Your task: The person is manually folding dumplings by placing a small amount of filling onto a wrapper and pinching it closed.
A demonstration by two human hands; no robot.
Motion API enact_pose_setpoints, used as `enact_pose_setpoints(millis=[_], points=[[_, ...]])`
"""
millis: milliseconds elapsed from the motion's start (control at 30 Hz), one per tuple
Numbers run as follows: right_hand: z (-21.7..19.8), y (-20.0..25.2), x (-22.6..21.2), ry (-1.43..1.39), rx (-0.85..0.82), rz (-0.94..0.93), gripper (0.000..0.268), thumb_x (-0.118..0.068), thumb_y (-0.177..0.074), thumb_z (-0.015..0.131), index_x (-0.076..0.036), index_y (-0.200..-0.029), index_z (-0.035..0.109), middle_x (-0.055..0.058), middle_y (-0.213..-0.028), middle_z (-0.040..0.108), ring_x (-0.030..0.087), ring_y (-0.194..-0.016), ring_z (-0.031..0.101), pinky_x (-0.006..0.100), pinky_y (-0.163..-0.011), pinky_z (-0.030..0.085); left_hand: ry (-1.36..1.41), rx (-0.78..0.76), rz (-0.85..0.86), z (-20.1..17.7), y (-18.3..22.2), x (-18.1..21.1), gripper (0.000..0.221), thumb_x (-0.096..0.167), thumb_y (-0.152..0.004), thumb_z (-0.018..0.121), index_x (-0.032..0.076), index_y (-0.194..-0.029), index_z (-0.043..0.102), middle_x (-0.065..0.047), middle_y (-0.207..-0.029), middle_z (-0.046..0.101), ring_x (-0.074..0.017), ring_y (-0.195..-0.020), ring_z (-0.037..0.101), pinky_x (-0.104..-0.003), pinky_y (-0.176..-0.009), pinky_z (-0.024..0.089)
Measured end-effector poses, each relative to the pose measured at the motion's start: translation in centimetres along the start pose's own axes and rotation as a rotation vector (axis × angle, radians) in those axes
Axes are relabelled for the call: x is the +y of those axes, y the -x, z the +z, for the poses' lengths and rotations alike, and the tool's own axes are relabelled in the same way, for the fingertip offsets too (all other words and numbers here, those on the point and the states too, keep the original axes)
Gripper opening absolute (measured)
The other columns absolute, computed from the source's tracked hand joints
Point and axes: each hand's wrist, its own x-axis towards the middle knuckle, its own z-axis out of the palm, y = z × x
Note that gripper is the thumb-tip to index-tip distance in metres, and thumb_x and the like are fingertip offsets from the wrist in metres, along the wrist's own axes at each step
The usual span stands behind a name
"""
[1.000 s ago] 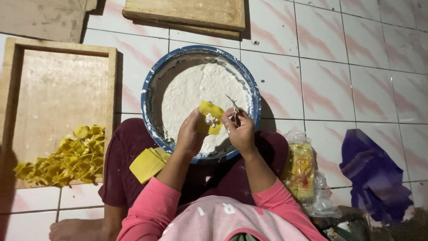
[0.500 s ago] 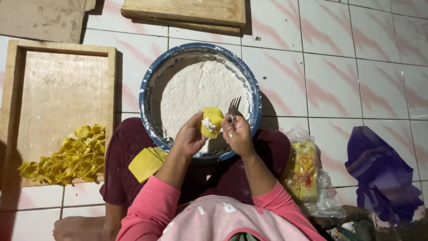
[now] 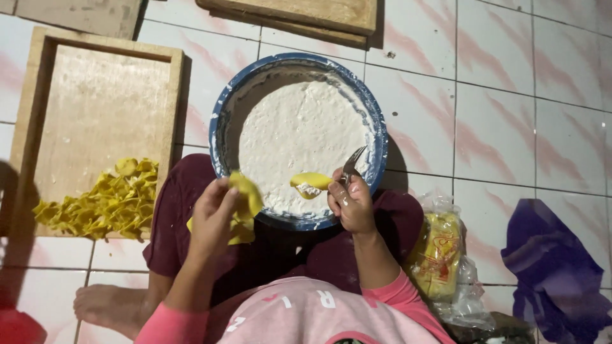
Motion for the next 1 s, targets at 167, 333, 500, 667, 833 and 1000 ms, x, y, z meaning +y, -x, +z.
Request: enact_pose_setpoints(millis=[167,333,500,667,833,1000], points=[[2.0,0.6,0.0,-0.085,0.048,0.109,0.009,0.001,-0.1,0.056,0.002,-0.108,0.051,0.006,-0.049,0.046,0.011,-0.029,0.041,0.019,-0.035,0.034,-0.569,0.094,0.093,-3.8,4.0,0.7,0.025,0.014,-0.097,0.067,0.003,-0.119,0.072,-0.019,-0.095,0.075,-0.0293,-0.09,0.071,-0.042,-0.076,0.059],[3.5,0.7,-0.8,-0.103,0.048,0.169,0.008,0.0,-0.101,0.059,0.002,-0.106,0.053,0.005,-0.051,0.046,0.011,-0.029,0.042,0.019,-0.033,0.033,-0.922,0.152,0.454,-4.8,3.8,0.3,0.033,0.009,-0.094,0.071,0.0,-0.125,0.068,-0.025,-0.107,0.072,-0.043,-0.102,0.069,-0.049,-0.088,0.056],[5.3,0.7,-1.8,-0.14,-0.001,0.249,0.01,-0.001,-0.1,0.059,0.002,-0.107,0.053,0.005,-0.053,0.046,0.01,-0.03,0.041,0.019,-0.034,0.033,-0.569,-0.105,0.532,-0.8,2.5,1.5,0.032,0.009,-0.103,0.05,-0.001,-0.13,0.065,-0.023,-0.129,0.067,-0.0417,-0.127,0.06,-0.051,-0.11,0.042],[6.5,0.1,-2.3,-0.166,-0.029,0.287,0.01,-0.003,-0.101,0.058,0.002,-0.107,0.052,0.006,-0.054,0.047,0.01,-0.03,0.042,0.019,-0.033,0.033,0.025,-0.332,-0.139,1.1,-0.3,-3.7,0.047,0.038,-0.105,0.045,0.003,-0.124,0.07,-0.014,-0.118,0.069,-0.0283,-0.114,0.063,-0.052,-0.108,0.045],[6.0,-0.4,-1.3,-0.115,-0.003,0.267,0.011,-0.004,-0.101,0.059,0.0,-0.108,0.051,0.009,-0.059,0.051,0.009,-0.03,0.043,0.019,-0.033,0.035,0.36,-0.236,-0.288,1.6,-1.4,-6.5,0.032,0.032,-0.101,0.064,0.007,-0.082,0.064,-0.001,-0.077,0.061,-0.0149,-0.08,0.07,-0.041,-0.092,0.057],[6.5,-0.7,-1.1,-0.078,-0.001,0.272,0.011,-0.006,-0.102,0.059,0.0,-0.108,0.052,0.003,-0.055,0.048,0.01,-0.031,0.044,0.019,-0.035,0.035,0.218,-0.234,-0.068,1.0,-2.2,-8.7,0.023,0.019,-0.102,0.064,0.004,-0.087,0.071,0.001,-0.076,0.063,-0.0086,-0.08,0.061,-0.035,-0.093,0.052]])
